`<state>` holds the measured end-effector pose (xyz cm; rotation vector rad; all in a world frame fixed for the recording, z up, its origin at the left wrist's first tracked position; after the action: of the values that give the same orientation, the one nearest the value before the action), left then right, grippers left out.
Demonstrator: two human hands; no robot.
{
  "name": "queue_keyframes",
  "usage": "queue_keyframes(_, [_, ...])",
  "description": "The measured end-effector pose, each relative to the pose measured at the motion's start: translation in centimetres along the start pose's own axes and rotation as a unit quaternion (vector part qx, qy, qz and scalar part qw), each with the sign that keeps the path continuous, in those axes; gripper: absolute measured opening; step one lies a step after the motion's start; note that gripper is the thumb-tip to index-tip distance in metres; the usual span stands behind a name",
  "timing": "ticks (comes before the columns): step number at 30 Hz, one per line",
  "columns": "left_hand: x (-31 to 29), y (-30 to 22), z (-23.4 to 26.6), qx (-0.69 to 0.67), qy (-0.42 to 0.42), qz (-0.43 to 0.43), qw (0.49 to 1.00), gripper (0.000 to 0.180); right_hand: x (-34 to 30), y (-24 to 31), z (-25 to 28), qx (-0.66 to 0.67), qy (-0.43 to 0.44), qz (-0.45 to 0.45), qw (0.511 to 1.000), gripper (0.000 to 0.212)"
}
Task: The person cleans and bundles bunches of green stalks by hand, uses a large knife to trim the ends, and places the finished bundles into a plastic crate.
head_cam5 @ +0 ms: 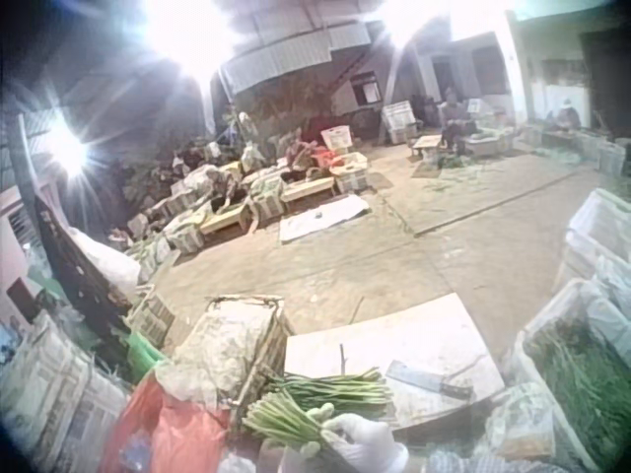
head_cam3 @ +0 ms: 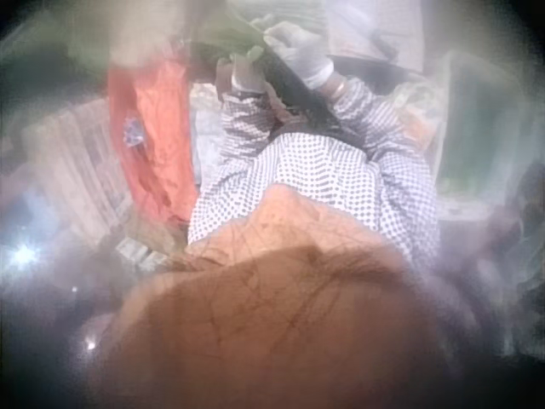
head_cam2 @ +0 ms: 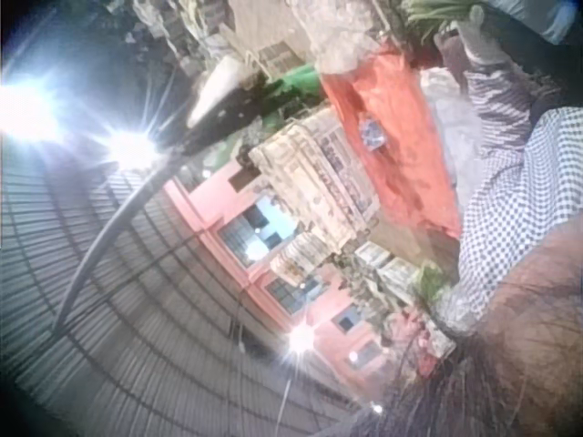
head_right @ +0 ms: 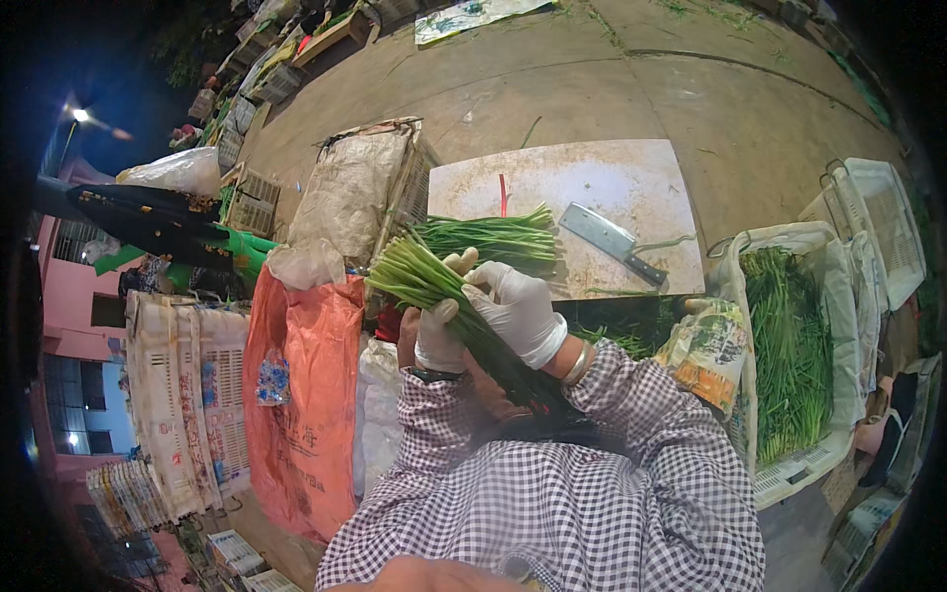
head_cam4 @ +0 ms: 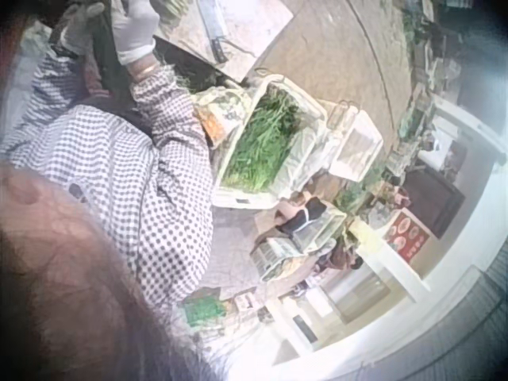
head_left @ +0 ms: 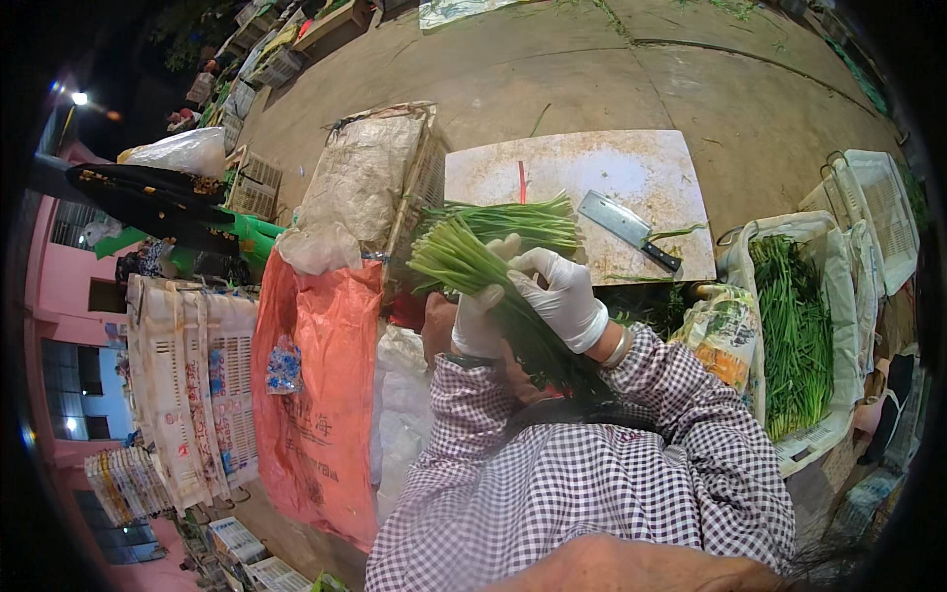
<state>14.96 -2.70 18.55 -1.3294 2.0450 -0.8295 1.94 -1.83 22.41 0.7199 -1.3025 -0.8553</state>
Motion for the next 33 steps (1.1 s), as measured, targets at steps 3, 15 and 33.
queue_keyframes(3, [0.2, 0.9, 0.0, -0.010, 0.036, 0.033, 0.999, 0.078, 0.3, 0.2, -0.2, -0.014, -0.023, 0.051, 0.998, 0.013])
queue_keyframes(15, [0.3, 4.1, 1.7, -0.161, -0.037, 0.010, 0.986, 0.055, 0.0, 0.1, -0.7, -0.066, -0.054, 0.157, 0.984, 0.024])
queue_keyframes(33, [-0.6, 2.7, 1.3, -0.009, -0.102, -0.022, 0.995, 0.070, -2.6, -5.5, -4.2, -0.212, 0.296, 0.006, 0.931, 0.057])
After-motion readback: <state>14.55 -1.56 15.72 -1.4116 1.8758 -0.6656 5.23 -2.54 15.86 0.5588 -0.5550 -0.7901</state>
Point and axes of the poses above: each hand's wrist, its own x-axis towards the middle knuckle, its own z-axis out of the back of the hand, y = z × x, the point moved 6 cm from there along x, towards the middle knuckle, and after that the axes turned 14 degrees about z, right-handed, at the moved point
